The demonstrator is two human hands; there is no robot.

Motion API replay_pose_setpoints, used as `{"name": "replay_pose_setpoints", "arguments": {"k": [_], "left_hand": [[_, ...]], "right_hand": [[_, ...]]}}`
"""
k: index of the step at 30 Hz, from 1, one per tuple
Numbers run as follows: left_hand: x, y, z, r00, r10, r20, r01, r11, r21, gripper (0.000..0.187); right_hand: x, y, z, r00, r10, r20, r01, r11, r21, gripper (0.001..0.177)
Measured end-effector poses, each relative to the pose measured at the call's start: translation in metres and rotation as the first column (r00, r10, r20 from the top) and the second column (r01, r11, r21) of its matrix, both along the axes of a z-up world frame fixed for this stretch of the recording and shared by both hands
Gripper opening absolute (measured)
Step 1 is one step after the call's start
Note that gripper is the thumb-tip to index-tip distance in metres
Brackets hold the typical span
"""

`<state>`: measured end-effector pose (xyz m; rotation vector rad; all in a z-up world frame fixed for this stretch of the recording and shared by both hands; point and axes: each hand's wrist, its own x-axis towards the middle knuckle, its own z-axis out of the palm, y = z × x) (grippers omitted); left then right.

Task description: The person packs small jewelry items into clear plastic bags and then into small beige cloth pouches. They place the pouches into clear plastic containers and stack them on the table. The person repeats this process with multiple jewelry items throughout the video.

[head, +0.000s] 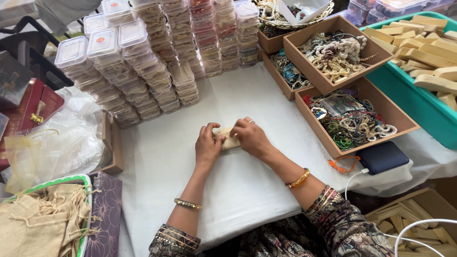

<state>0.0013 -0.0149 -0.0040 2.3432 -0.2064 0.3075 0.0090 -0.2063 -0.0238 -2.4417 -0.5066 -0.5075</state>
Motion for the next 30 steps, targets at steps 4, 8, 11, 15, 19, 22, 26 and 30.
{"name": "replay_pose_setpoints", "arguments": {"k": [4,8,11,15,19,22,26,30], "left_hand": [[-0.006,-0.002,0.01,0.999,0.042,0.006,-0.041,0.995,-0.093,0.037],[-0.003,-0.001,-0.003,0.994,-0.008,0.112,0.017,0.997,-0.08,0.036],[0.005,0.001,-0.022,0.966,-0.123,0.228,0.118,0.992,0.034,0.036],[-0.003,0.0,-0.004,0.969,-0.151,0.197,0.146,0.989,0.038,0.039],[-0.004,0.006,0.002,0.9,-0.022,0.436,-0.052,0.986,0.157,0.047],[-0.008,0.007,0.01,0.981,0.064,0.185,-0.088,0.988,0.123,0.048],[-0.011,0.003,0.007,0.999,-0.021,0.048,0.022,1.0,-0.012,0.027],[-0.002,0.006,-0.009,0.973,-0.043,0.228,0.031,0.998,0.052,0.024]], "right_hand": [[-0.011,0.007,0.025,0.973,0.169,0.16,-0.14,0.974,-0.176,0.021],[-0.019,0.009,0.043,0.966,0.238,0.097,-0.218,0.958,-0.184,0.045],[-0.013,0.007,0.026,0.964,0.25,0.093,-0.228,0.953,-0.202,0.043],[-0.018,0.01,0.032,0.955,0.268,0.125,-0.242,0.951,-0.193,0.047],[-0.018,0.01,0.033,0.972,0.232,0.039,-0.226,0.966,-0.127,0.049],[-0.016,0.011,0.024,0.975,0.216,0.049,-0.205,0.964,-0.167,0.044],[-0.018,0.011,0.028,0.961,0.227,0.161,-0.19,0.957,-0.218,0.035],[-0.017,0.011,0.027,0.961,0.226,0.157,-0.19,0.958,-0.213,0.033]]}}
